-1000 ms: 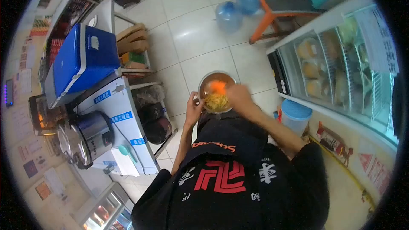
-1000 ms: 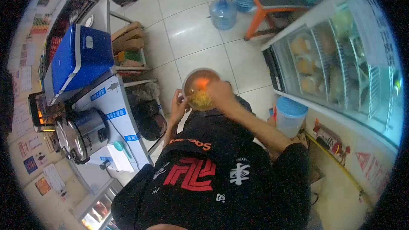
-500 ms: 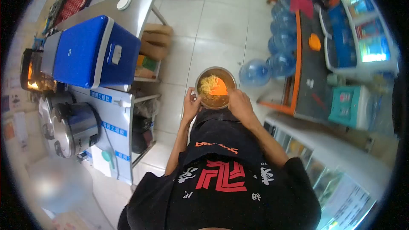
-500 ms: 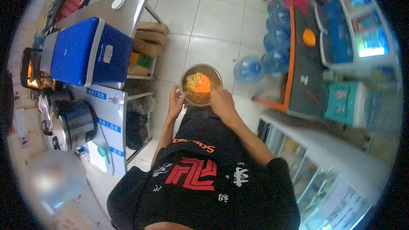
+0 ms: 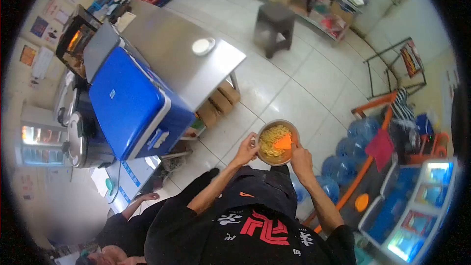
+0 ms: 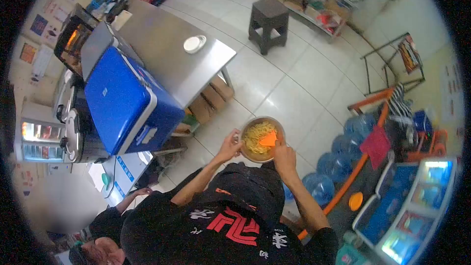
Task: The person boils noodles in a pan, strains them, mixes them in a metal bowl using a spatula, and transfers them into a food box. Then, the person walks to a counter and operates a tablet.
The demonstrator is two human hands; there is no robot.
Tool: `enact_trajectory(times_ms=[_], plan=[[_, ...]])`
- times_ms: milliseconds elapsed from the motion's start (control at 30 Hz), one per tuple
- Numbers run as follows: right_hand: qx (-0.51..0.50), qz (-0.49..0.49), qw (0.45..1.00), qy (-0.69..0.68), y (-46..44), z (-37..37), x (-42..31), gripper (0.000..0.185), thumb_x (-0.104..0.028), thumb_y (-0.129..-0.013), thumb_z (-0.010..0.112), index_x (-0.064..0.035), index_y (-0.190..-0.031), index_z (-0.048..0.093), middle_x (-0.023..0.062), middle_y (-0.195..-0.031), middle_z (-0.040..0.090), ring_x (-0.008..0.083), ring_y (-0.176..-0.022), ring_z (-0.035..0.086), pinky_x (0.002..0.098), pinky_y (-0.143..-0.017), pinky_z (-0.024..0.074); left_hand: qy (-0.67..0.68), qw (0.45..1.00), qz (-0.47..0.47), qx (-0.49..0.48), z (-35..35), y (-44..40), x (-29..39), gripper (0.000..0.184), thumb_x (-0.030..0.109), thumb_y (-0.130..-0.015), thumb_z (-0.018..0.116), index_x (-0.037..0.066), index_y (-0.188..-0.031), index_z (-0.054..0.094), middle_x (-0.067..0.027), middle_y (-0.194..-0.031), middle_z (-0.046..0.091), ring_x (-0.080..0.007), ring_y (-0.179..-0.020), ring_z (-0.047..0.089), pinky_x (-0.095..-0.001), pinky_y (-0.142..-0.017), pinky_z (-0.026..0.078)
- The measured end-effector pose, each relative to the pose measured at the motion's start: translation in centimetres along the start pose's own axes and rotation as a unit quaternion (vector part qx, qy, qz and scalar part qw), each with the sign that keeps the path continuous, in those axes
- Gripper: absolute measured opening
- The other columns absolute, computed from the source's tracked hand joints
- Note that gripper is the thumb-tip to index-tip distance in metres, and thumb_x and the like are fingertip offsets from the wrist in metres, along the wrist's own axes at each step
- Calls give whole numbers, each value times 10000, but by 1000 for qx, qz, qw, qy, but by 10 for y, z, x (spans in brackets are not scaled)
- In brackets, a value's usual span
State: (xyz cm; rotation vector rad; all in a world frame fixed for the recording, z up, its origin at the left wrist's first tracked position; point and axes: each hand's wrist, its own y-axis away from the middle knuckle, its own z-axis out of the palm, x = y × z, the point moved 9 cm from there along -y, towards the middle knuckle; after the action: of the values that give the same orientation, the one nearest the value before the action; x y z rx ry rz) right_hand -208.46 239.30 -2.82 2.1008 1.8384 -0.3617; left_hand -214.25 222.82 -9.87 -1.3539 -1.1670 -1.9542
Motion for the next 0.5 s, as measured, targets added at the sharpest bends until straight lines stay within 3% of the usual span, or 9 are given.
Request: enact_trajectory(times_ms=[67,133,167,233,267,300,400,467,500], plan=[[-26,-4,997,73,-49,-12,28,147,-25,-696,540,17,-833,571,217,-753,585,365,-609,590,455,-550,481,13,999,19,23,-3,-50,16,393,87,-834,554,80,-1170,350,-56,-655,534,-91,-441,479,-210,-357,357],[-129,-121,981,75,-84,-18,41,132,-85,-749,522,16,-816,575,195,-711,593,347,-596,596,447,-539,485,79,996,6,39,6,-88,23,355,64,-840,539,56,-1141,352,-58,-657,534,-89,-443,477,-203,-354,346],[-124,-141,979,79,-111,-36,50,132,-85,-749,522,16,-816,575,195,-711,593,347,-596,596,447,-539,485,81,995,20,54,12,-105,35,355,64,-840,539,56,-1141,352,-58,-657,534,-89,-443,477,-203,-354,346],[-59,-92,992,64,-173,-74,79,142,-118,-772,515,3,-817,575,193,-692,596,353,-595,597,446,-532,484,28,995,24,95,21,-133,50,279,38,-852,510,65,-1088,364,-54,-652,534,-90,-450,475,-205,-349,338],[-59,-98,990,79,-195,-60,79,110,-74,-749,519,2,-709,588,213,-666,589,348,-631,603,425,-549,491,33,991,42,120,17,-154,62,279,38,-852,510,65,-1088,364,-54,-652,534,-90,-450,475,-205,-349,338],[-59,-126,987,82,-211,-59,79,110,-74,-749,519,2,-709,588,213,-666,589,348,-631,603,425,-549,491,81,987,32,135,15,-172,66,260,32,-854,504,73,-1069,365,-59,-662,533,-88,-448,469,-204,-348,335],[-154,-253,954,47,-280,-63,65,106,-109,-735,553,-17,-776,588,203,-658,586,374,-613,592,450,-530,479,124,972,29,196,-5,-211,91,244,34,-855,509,84,-1040,359,-56,-667,502,-78,-430,432,-203,-347,316],[-123,-202,971,36,-344,-101,67,75,-61,-730,529,-17,-744,588,219,-676,588,387,-646,596,466,-556,483,132,966,30,223,-15,-232,109,238,35,-846,529,82,-1014,367,-51,-661,474,-70,-420,405,-203,-345,300],[-128,-221,966,46,-363,-90,64,75,-61,-730,529,-17,-744,588,219,-676,588,387,-646,596,466,-556,483,144,960,39,238,-18,-245,118,238,35,-846,529,82,-1014,367,-51,-661,474,-70,-420,405,-203,-345,300]])
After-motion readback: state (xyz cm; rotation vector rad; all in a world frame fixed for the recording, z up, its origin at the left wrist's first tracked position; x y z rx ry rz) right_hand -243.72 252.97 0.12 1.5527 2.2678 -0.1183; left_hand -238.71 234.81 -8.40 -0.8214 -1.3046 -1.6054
